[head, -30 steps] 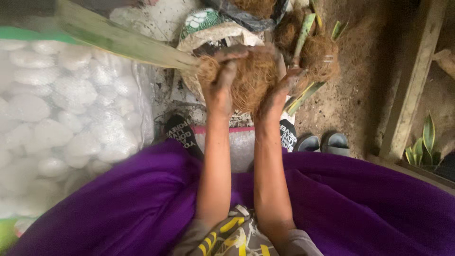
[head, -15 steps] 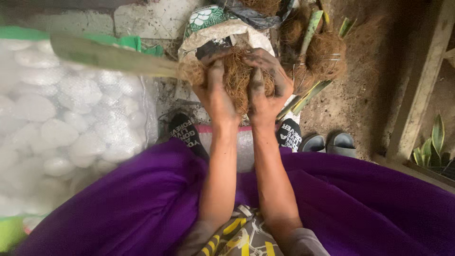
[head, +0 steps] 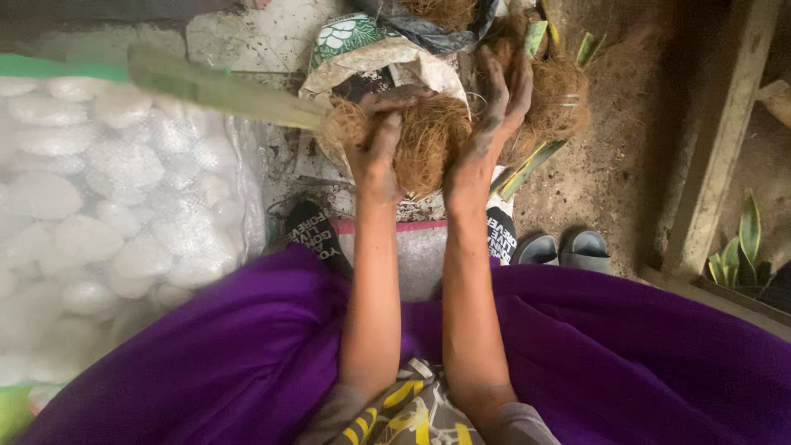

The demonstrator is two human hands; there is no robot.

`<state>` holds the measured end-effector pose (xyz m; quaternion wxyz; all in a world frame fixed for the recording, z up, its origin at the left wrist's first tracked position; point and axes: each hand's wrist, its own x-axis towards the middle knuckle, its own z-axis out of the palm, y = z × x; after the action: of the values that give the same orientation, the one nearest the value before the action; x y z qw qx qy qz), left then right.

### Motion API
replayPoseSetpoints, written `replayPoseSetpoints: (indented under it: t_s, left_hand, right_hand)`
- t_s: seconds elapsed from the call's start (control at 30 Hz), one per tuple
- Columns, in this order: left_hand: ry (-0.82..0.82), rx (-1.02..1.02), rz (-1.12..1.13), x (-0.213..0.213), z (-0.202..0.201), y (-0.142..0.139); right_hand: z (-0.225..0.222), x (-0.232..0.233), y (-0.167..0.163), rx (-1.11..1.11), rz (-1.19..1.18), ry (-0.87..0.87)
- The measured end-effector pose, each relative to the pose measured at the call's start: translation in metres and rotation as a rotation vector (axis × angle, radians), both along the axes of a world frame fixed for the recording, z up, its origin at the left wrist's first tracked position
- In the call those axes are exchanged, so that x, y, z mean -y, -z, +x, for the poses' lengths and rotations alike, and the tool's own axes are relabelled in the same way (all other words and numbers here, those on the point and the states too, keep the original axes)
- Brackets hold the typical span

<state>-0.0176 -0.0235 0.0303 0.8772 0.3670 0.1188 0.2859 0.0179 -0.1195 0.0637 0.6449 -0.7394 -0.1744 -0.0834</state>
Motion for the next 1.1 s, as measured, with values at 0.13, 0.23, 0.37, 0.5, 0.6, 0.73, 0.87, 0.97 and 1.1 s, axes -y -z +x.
replayPoseSetpoints:
  t_s: [0.13,0.23,0.37,0.5,0.6,0.73,0.87,0.97,1.1]
  left_hand:
    - [-0.023,0.009,0.034,0.001,0.000,0.003]
    - [-0.051,-0.009,-0.189,-0.001,-0.001,-0.004]
    - [-0.078,-0.052,-0.312,-0.005,-0.004,-0.015]
    - [-0.190,-0.120,-0.285,-0.004,-0.003,-0.020]
    - [-0.153,-0.053,-0.125,0.002,-0.005,-0.026]
    - [-0.117,-0.124,0.177,0.001,-0.009,-0.043]
    - [-0.027,0.026,0.649,-0.018,-0.006,-0.057]
    - [-0.063,0.046,0.774,-0.029,-0.001,-0.055]
    - [-0.094,0.020,0.600,-0.032,-0.007,-0.038]
  right_hand:
    - [0.009,0.006,-0.010,-0.261,0.047,-0.073]
    - [0.015,0.013,-0.018,-0.271,0.419,-0.373]
    - [0.006,0.006,-0.019,-0.038,0.368,-0.127]
    - [-0.008,-0.006,-0.017,0.161,-0.003,-0.028]
    - [-0.014,-0.013,-0.014,0.181,-0.136,0.027]
    - [-0.007,-0.025,0.005,0.000,0.058,0.122]
    - [-0.007,-0.017,0.023,-0.197,0.514,-0.033]
    - [-0.016,-0.019,0.031,-0.574,0.953,-0.178]
    - [-0.013,-0.034,0.030,-0.348,0.534,-0.226]
